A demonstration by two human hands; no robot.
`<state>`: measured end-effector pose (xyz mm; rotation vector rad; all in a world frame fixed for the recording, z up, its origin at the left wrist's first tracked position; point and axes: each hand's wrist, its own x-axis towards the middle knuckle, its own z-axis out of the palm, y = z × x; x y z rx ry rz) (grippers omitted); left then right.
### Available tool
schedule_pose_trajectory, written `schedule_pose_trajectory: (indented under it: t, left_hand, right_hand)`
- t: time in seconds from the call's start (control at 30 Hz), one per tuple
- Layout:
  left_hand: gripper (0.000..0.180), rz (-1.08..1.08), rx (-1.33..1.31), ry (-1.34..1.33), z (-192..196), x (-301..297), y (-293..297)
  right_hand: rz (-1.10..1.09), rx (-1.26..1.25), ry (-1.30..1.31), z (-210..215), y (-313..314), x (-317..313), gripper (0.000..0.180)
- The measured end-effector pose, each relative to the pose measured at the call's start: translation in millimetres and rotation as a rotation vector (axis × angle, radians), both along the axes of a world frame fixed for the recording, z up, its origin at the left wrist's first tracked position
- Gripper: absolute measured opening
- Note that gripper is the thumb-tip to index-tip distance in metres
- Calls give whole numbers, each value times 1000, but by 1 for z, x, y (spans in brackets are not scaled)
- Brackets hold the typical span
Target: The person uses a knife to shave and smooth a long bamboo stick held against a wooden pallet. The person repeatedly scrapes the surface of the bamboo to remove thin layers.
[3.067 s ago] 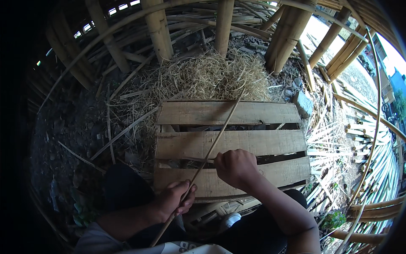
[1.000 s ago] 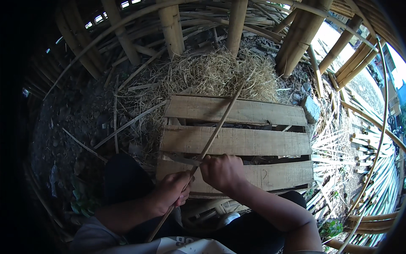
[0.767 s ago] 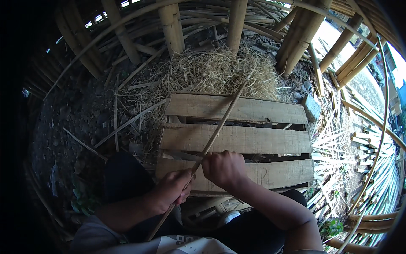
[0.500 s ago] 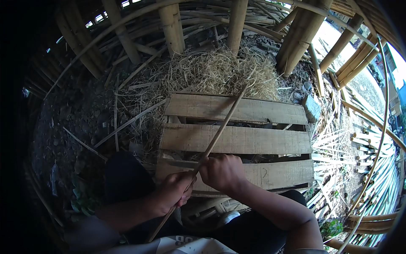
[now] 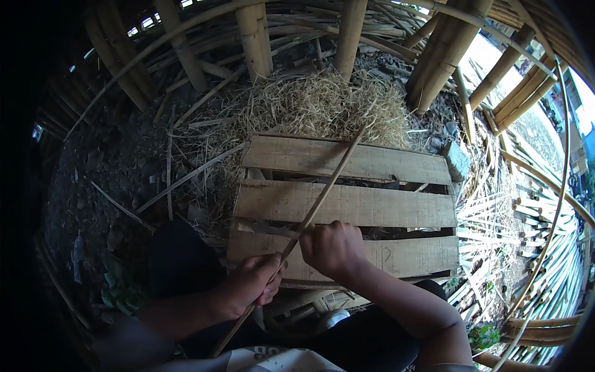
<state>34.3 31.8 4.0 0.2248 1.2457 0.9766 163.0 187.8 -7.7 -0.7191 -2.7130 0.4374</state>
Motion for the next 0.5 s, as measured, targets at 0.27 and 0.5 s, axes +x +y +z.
schedule_pose_trajectory:
  t: [0.27,0.5]
  left_hand:
    - [37,7,-33,-231,2,-8,1]
    - [35,-1,-31,-276,7,-8,-2]
  right_hand:
    - [15,-77,57,-12,6,-3,37]
    - [-113,46,-67,-32,53,3,30]
